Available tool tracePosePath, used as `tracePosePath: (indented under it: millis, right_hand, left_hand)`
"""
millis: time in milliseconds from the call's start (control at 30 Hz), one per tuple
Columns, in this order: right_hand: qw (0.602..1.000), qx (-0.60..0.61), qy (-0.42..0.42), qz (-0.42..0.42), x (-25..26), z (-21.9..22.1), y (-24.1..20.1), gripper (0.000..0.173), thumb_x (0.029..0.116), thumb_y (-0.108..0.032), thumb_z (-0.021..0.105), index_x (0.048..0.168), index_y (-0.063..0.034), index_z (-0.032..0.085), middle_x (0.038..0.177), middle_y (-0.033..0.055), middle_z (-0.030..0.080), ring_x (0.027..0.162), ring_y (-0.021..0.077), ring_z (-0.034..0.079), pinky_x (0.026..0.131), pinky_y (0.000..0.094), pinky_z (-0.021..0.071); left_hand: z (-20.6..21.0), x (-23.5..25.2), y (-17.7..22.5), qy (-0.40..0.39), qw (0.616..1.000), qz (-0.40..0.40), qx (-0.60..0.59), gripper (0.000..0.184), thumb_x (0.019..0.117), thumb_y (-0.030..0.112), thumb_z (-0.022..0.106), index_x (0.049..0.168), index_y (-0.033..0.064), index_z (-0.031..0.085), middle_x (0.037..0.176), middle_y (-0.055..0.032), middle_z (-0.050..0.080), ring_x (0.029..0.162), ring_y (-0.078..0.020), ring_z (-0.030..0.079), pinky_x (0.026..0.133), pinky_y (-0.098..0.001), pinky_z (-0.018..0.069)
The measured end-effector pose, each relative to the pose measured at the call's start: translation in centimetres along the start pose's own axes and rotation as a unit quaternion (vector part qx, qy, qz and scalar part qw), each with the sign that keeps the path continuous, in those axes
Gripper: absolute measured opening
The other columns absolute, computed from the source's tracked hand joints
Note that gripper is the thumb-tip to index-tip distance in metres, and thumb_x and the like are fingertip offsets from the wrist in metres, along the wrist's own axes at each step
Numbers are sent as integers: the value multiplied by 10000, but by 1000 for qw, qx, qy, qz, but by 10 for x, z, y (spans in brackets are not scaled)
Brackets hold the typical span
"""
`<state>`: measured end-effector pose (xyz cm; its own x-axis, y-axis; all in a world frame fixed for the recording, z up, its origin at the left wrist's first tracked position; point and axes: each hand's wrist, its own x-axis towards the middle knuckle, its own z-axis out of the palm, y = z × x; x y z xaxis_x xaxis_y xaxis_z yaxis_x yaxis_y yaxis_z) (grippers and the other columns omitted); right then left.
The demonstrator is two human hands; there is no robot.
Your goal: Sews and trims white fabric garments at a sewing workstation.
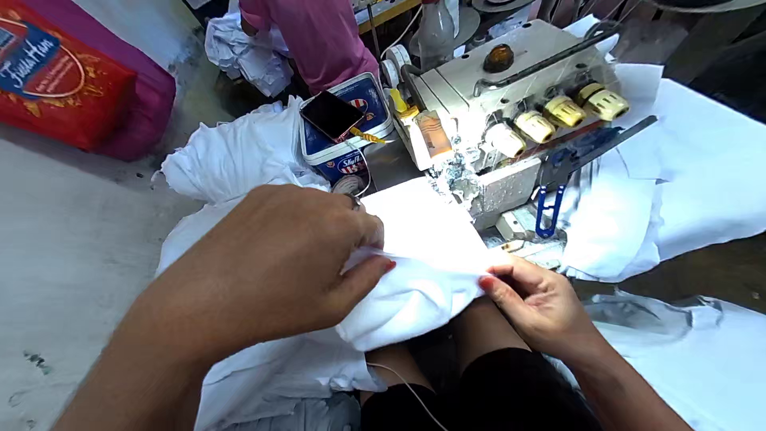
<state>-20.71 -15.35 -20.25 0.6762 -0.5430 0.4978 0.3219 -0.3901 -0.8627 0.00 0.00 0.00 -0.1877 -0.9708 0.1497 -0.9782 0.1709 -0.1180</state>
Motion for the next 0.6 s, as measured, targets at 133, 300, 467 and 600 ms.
tracePosePath:
  millis: [133, 300, 467, 600]
  right_hand:
    - [1000, -9, 21, -13, -8, 4, 10, 178, 998, -165, 613, 933, -12, 678, 907, -44, 652, 874, -119, 579, 798, 45, 483]
    - [1000, 0, 25, -6, 10, 10, 24, 181, 992, -144, 608, 918, 6, 677, 869, -47, 634, 806, -118, 561, 749, 51, 477]
    - [999, 13, 28, 9, 29, 14, 32, 121, 969, -110, 615, 880, -47, 668, 819, -89, 608, 736, -117, 545, 695, 54, 468]
    - [999, 16, 36, 3, 39, 16, 36, 80, 947, -68, 622, 889, -43, 670, 821, -76, 609, 724, -99, 552, 683, 64, 479]
  left_hand:
    - [13, 7, 1, -17, 1000, -7, -8, 324, 971, 392, 516, 791, 206, 713, 631, 86, 543, 532, -35, 517, 460, -239, 359]
    - [27, 20, -3, -28, 999, -18, -1, 295, 943, 372, 554, 821, 175, 737, 618, 44, 551, 511, -105, 529, 455, -297, 378]
    - [39, 33, -9, -36, 998, -45, 3, 283, 941, 348, 566, 793, 152, 709, 619, 16, 530, 524, -147, 538, 463, -338, 381]
    - [45, 34, -20, -40, 996, -77, -33, 292, 937, 367, 605, 806, 130, 714, 653, -6, 567, 577, -159, 570, 513, -372, 426]
